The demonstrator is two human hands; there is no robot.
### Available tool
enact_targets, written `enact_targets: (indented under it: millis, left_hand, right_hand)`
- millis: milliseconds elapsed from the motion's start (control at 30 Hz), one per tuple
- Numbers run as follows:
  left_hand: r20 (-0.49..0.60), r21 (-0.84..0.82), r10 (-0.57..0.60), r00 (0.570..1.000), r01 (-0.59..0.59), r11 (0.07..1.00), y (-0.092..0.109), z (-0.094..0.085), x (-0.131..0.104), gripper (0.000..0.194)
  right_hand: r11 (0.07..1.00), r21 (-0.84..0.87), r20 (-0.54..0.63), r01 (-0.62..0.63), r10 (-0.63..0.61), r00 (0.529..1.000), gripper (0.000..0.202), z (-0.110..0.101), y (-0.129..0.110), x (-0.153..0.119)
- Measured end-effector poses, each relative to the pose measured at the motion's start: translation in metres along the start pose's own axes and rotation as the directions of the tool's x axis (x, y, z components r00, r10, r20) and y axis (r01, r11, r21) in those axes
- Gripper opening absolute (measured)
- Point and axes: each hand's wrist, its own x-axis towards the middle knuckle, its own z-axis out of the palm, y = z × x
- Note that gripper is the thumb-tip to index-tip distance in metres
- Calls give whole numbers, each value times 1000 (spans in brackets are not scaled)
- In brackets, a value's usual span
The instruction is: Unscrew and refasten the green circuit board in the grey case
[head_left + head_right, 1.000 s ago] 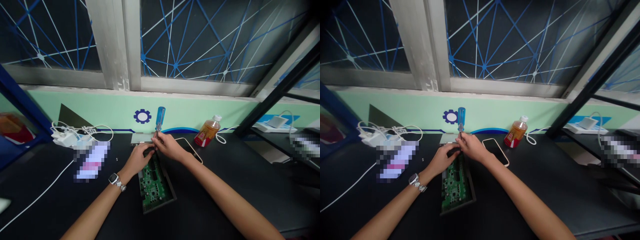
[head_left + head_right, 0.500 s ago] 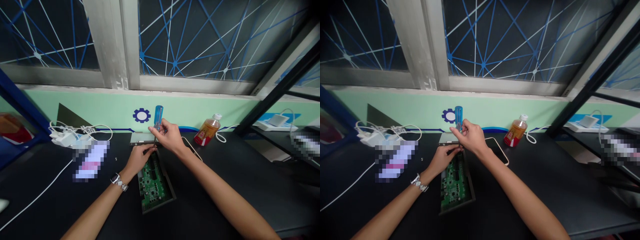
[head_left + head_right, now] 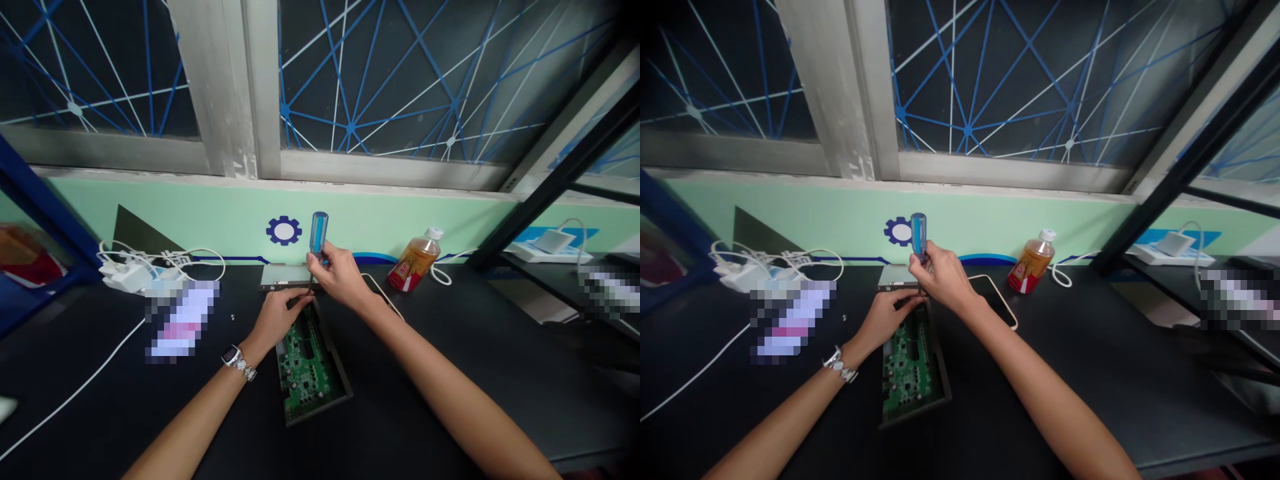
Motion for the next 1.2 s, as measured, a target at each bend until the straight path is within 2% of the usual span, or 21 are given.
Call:
enact_targets:
  millis: [100,200,333,533,733,867,967,1200]
  left_hand:
    - [30,-27,32,999,-32,999,2,-3,1,28]
    - [37,-96,50,998,-46,994,6,-4,3,32]
    - [64,-198,-1,998,14,980,8,-4,5,31]
    - [10,-155,-18,1000,19,988,6,-3,4,29]
    - [-27,-140,-42,999,37,989,4,-1,6,27]
    - [-71,-92,-33,997,26,995,3,0,9,23]
    - [-57,-84,-17,998,12,996,4,0,13,23]
    - [-6,-175,-46,999,45,984,4,7,20,28]
  right_hand:
    - [995,102,77,-6,-1,997,29,-5,2,2]
    - [957,275,216,-93,33,976,33,-13,4,4]
    - [877,435,349,-203,44,936,35,-17,6,4]
    - [877,413,232,-244,157,960,32,-6,14,-2]
    - [913,352,261,-206,116,958,27,-10,15,-4]
    - [898,384,343,-216,78,936,26,-12,11,-4]
    - [869,439,389,-228,45,920,27,-10,11,-6]
    - [832,494,393,-253,46,918,26,-1,12,-10]
